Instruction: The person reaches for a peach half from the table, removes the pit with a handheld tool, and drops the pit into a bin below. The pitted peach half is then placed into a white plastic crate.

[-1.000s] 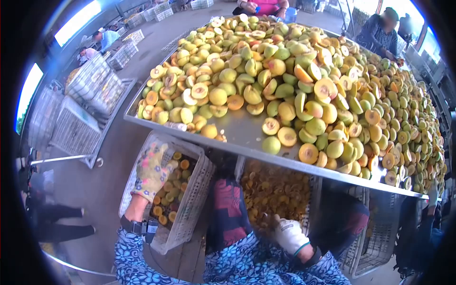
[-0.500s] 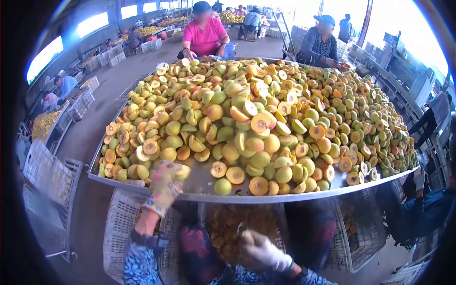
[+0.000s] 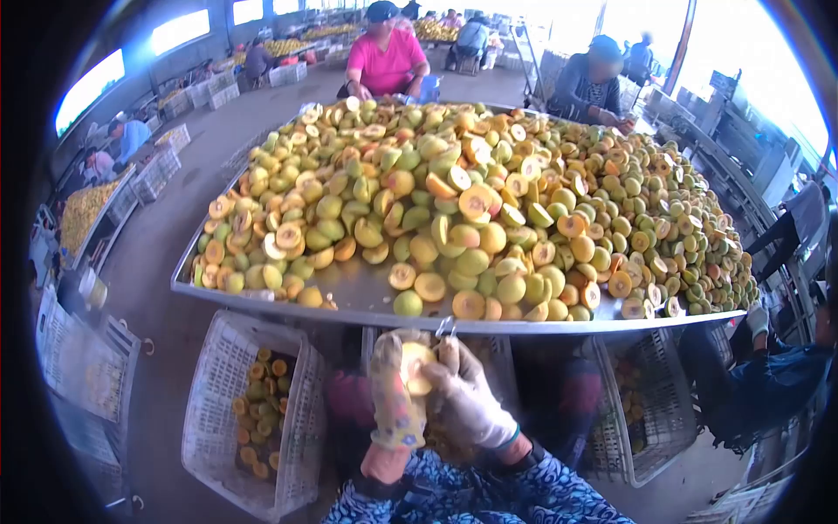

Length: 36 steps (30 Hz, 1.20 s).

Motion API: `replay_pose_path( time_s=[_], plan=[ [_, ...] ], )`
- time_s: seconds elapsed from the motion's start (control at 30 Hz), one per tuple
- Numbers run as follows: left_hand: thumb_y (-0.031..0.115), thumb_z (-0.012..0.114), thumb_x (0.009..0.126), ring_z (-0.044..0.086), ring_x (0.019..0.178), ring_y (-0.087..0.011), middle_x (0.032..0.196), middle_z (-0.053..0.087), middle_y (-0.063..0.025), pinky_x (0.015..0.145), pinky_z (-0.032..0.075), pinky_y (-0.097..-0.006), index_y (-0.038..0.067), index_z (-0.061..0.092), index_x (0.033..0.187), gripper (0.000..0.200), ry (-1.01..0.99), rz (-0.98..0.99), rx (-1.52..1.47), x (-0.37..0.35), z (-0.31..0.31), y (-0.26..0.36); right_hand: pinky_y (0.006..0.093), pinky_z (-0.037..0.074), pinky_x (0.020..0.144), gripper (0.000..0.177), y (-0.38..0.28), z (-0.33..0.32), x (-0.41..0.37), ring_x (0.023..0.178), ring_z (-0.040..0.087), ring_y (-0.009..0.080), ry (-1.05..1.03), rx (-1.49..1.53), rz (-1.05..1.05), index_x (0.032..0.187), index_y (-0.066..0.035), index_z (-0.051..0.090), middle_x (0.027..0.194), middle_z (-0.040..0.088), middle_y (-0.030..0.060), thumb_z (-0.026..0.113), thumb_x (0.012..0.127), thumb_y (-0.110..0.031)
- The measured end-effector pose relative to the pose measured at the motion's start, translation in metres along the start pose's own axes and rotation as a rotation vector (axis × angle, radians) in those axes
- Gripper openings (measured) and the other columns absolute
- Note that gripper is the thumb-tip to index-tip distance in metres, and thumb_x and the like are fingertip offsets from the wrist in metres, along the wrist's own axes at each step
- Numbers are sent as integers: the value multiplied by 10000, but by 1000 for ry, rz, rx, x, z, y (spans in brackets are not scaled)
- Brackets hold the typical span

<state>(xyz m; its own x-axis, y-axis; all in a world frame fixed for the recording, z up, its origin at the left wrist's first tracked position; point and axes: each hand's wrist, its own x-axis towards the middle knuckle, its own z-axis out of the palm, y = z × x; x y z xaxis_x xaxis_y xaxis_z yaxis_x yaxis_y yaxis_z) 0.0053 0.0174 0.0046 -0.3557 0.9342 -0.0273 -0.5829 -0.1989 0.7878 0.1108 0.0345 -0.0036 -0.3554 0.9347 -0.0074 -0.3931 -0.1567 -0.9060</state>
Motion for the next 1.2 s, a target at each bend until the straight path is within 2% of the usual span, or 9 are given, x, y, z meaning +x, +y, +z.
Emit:
replay_pose_path(
  time_s=[0.07,0.1,0.17,0.27,0.37,0.4,0.7,1.0,1.2],
  plan=[
    [328,481,1031,634,932,-176,1004,660,-90,837,537,-317,31,625,1044,330,-63,4,76,8,-13,-9,165,417,662,341,-27,5,-2,850,491,6,-2,-71,84,1250,-26,564,948,568,-54,646,945,-153],
    [325,487,1030,639,950,-180,1018,664,-95,841,544,-322,31,625,1047,325,-82,40,174,9,-16,-13,178,423,609,251,-16,-15,-3,767,524,23,-22,-14,92,1167,-28,576,908,569,-34,622,954,-150],
    [340,469,1039,656,933,-195,1033,681,-110,853,553,-321,24,626,1093,357,48,-98,-318,12,-16,-19,200,412,539,154,-38,-22,-9,641,531,43,26,-114,110,1054,-36,569,816,565,-22,584,971,-165],
    [363,438,1050,668,887,-200,1000,702,-113,822,542,-303,2,651,1081,421,-59,3,-205,10,-21,-11,216,388,500,136,-42,-27,-22,541,506,62,19,-325,117,995,-51,556,671,520,-43,576,974,-184],
    [366,434,1051,667,882,-197,989,702,-110,816,538,-302,-1,656,1067,429,-17,82,-9,-2,-14,-6,286,468,574,191,-35,-18,-39,620,618,134,-178,-797,-147,977,-29,554,710,629,69,607,965,-212],
    [367,433,1052,667,880,-197,985,703,-109,814,537,-301,-2,657,1063,432,-6,113,54,-5,-12,-6,324,502,625,214,-48,-10,-42,679,660,180,-229,-785,80,976,-12,544,744,658,129,628,952,-208],
    [376,423,1054,666,864,-189,952,705,-101,798,527,-297,-13,671,1022,462,64,268,328,-12,-9,-2,375,501,633,227,-21,-3,-39,690,669,312,-254,-713,-52,972,-6,545,756,633,193,609,963,-223],
    [421,397,1052,638,828,-170,899,688,-85,773,512,-309,-12,674,966,522,92,372,553,-19,-16,-3,373,501,636,233,-26,1,-39,666,608,224,-283,-621,79,1020,11,562,760,622,163,549,1007,-222],
    [351,445,1035,647,814,-206,869,689,-114,744,512,-339,-20,673,895,457,-32,321,449,-16,-2,9,321,475,670,306,-43,-20,-26,720,552,152,-595,-505,148,1091,6,535,799,609,77,485,1043,-292]
  ],
)
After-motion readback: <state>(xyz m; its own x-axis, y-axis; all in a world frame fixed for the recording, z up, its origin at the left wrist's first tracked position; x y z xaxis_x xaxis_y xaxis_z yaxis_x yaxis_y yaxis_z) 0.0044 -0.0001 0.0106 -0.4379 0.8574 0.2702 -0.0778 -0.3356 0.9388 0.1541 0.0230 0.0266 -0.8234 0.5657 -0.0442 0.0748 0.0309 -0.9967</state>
